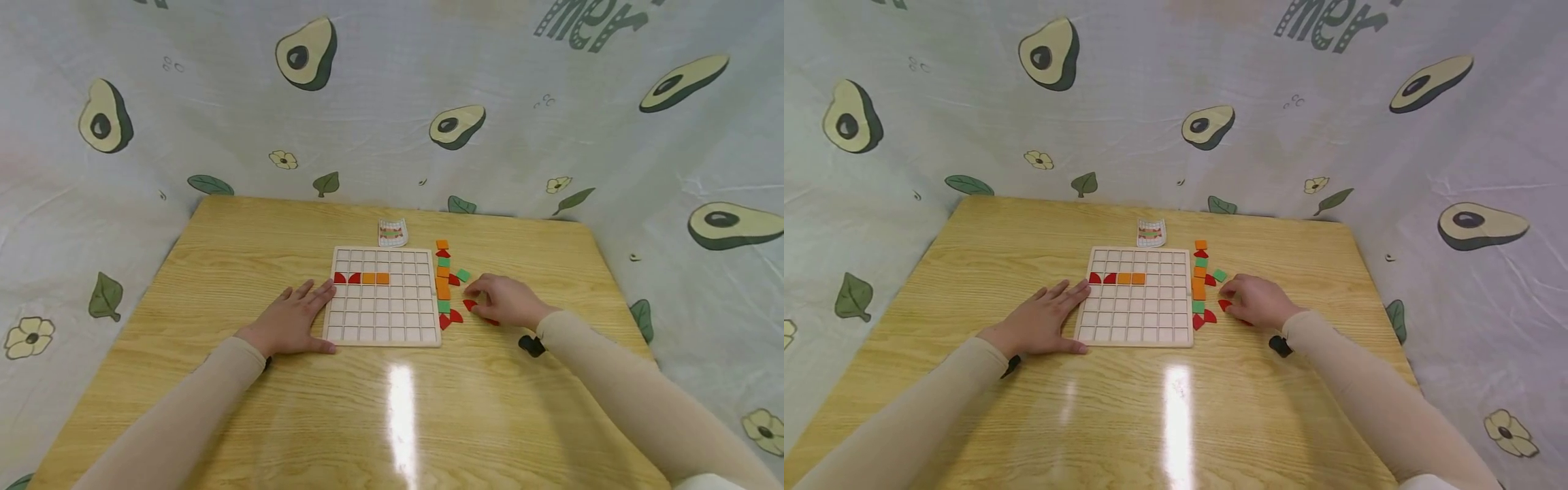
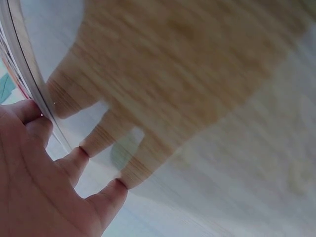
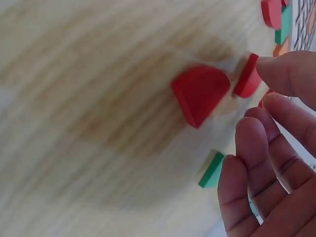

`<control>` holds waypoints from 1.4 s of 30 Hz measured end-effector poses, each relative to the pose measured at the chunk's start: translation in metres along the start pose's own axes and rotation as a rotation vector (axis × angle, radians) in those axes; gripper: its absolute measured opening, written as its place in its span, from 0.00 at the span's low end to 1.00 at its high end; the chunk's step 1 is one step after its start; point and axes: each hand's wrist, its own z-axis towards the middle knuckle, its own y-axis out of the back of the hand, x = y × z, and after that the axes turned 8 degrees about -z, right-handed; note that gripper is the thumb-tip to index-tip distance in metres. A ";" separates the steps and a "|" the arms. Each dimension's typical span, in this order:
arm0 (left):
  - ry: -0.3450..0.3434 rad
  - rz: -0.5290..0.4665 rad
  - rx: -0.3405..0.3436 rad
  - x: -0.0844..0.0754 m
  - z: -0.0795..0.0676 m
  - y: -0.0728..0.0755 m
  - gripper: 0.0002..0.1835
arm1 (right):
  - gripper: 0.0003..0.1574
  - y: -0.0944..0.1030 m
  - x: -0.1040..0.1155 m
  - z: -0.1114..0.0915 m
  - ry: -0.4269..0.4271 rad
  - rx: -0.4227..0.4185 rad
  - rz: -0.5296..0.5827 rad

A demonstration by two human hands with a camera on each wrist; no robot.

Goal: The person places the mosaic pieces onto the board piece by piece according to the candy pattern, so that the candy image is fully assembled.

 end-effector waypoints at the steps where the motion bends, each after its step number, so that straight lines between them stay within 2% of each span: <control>1: 0.001 0.001 0.002 0.000 0.000 0.000 0.63 | 0.20 -0.001 0.000 -0.001 0.004 -0.004 -0.004; 7: 0.005 -0.012 0.013 -0.001 0.000 0.000 0.63 | 0.17 -0.006 0.005 -0.001 0.030 -0.031 -0.033; 17: 0.004 0.000 0.013 0.000 0.002 0.000 0.64 | 0.19 -0.009 0.005 -0.003 0.014 -0.052 -0.046; 42: 0.020 0.002 0.030 0.003 0.000 -0.001 0.64 | 0.15 -0.015 0.002 -0.002 0.048 -0.116 -0.020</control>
